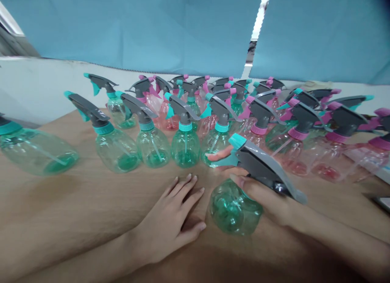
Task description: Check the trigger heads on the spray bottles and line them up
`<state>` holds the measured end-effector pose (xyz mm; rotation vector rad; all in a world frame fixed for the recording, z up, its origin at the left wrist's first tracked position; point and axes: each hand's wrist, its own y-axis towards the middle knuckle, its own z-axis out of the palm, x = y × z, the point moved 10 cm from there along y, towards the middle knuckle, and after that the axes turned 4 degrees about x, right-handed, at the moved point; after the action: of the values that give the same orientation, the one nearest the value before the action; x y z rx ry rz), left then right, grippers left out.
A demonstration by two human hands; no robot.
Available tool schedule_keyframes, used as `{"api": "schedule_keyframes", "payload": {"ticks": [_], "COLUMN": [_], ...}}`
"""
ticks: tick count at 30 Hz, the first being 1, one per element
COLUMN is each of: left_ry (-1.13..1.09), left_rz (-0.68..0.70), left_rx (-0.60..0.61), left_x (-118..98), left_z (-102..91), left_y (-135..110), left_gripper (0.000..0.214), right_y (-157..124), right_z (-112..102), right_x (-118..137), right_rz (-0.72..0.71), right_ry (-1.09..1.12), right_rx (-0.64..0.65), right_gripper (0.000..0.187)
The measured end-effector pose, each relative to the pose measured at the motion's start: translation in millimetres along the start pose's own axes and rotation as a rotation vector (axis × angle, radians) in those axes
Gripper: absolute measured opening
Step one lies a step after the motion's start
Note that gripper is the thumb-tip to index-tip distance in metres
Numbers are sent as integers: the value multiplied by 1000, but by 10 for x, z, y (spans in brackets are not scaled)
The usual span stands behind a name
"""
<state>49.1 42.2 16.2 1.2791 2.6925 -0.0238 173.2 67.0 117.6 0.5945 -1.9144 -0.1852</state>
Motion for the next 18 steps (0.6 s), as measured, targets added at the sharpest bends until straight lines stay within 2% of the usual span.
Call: {"api": "schedule_keyframes", "payload": {"ticks": [4,13,18], "left_ry": [-1,-6,-3], "left_rz": [-9,-24,-21], "left_rx": [10,19,21], "left_x": [1,5,5], "left_z": [9,-5,3], "left_y": [7,11,13], "left_gripper": [60,59,59], "right_y": [12,-11,5], "right_z": [31,15,24], "right_x": [-66,-23,-40], "right_rz": [89,21,66], "right_ry": [72,56,56], "right_rx": [20,-1,-2], "right_gripper": [28,24,26]}}
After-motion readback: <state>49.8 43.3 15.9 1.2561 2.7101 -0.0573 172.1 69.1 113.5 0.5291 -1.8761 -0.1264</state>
